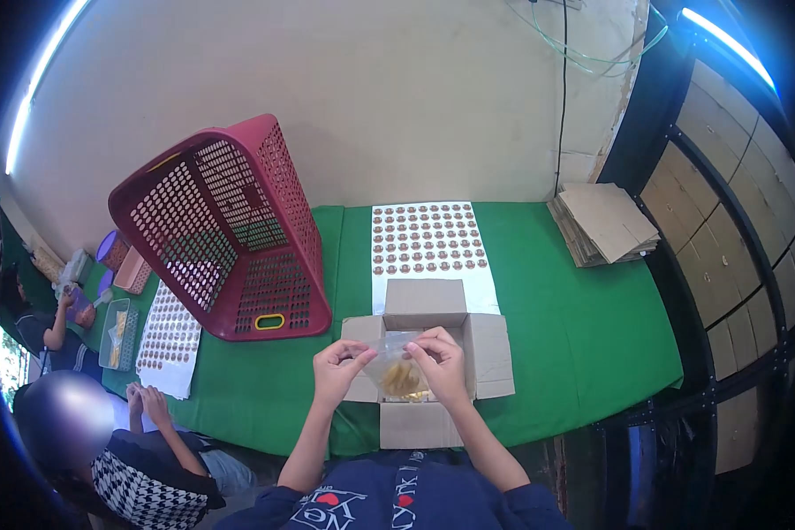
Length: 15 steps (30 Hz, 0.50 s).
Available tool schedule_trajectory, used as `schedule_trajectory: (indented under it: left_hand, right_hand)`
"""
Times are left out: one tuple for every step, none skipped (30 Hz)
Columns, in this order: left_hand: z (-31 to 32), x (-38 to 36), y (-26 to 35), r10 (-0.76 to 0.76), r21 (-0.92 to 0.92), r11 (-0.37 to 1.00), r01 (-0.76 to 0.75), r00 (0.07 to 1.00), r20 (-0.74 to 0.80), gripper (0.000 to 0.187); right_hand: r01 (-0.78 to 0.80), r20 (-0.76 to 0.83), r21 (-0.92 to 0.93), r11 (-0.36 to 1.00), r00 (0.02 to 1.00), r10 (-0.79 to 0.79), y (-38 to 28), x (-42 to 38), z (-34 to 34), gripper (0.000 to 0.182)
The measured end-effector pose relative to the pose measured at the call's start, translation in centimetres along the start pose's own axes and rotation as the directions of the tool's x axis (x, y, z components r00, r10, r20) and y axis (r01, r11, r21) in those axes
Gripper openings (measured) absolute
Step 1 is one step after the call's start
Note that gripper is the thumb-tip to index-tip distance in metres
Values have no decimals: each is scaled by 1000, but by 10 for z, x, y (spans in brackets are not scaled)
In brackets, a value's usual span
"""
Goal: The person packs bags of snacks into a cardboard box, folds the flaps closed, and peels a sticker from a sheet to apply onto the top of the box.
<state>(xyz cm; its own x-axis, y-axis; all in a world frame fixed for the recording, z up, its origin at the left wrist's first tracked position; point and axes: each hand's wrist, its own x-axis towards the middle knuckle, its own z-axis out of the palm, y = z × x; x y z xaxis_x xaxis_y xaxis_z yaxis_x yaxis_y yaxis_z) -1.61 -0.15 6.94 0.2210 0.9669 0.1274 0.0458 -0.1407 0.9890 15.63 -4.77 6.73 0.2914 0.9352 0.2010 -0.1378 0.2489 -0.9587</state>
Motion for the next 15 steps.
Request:
schedule_trajectory:
  left_hand:
    - [-2, 0, 0, 0, 7, 1000, 0, 1000, 1, 14]
    - [-4, 0, -1, -22, -2, 1000, 22, 1000, 13, 15]
    - [-7, 0, -2, -42, -10, 999, 42, 999, 26, 16]
    - [-8, 0, -3, -63, -18, 998, 63, 997, 39, 18]
    - [-9, 0, -5, -80, -47, 995, 83, 995, 55, 18]
    - [-10, 1, -8, -97, -76, 992, 102, 993, 70, 18]
    - [-11, 1, -10, -113, -106, 987, 121, 990, 85, 18]
    - [-12, 1, -9, -116, -110, 986, 125, 989, 89, 18]
    - [-13, 1, -9, -119, -114, 985, 130, 988, 95, 18]
    - [-13, 1, -8, -123, -118, 984, 134, 987, 100, 18]
    - [-14, 1, -9, -115, -116, 985, 126, 989, 98, 18]
    - [-14, 1, -9, -108, -114, 986, 119, 990, 95, 18]
    - [-15, 1, -9, -102, -111, 988, 112, 990, 93, 18]
    - [-15, 1, -9, -113, -110, 986, 122, 990, 89, 17]
    - [-16, 1, -8, -123, -109, 985, 132, 989, 84, 17]
  right_hand:
    - [1, 6, 20, 1000, 1000, -1, 1, 0, -1, 7]
    - [0, 10, 22, 1000, 1000, -1, 1, 0, -1, 7]
    - [0, 14, 24, 1000, 1000, 0, 0, 1, -2, 7]
    - [0, 17, 26, 1000, 1000, 0, 0, 1, -2, 7]
    - [-4, 9, 18, 1000, 1000, 4, 0, 1, -3, 7]
    - [-8, 4, 10, 1000, 1000, 8, -1, 1, -4, 7]
    - [-11, -2, 2, 1000, 1000, 11, -1, 2, -4, 7]
    - [-9, 0, 7, 1000, 1000, 9, -1, 2, -4, 7]
    - [-8, 0, 12, 1000, 1000, 8, 0, 2, -5, 7]
    - [-7, 1, 17, 1000, 1000, 7, 0, 2, -5, 7]
    - [-11, -3, 19, 1000, 1000, 11, -1, 2, -6, 7]
    - [-17, -6, 22, 1000, 1000, 17, -1, 2, -6, 7]
    - [-23, -10, 26, 999, 1000, 23, -2, 2, -6, 7]
    - [-22, -11, 36, 999, 1000, 23, -2, 1, -6, 7]
    - [-22, -11, 46, 999, 1000, 22, -2, 2, -7, 7]
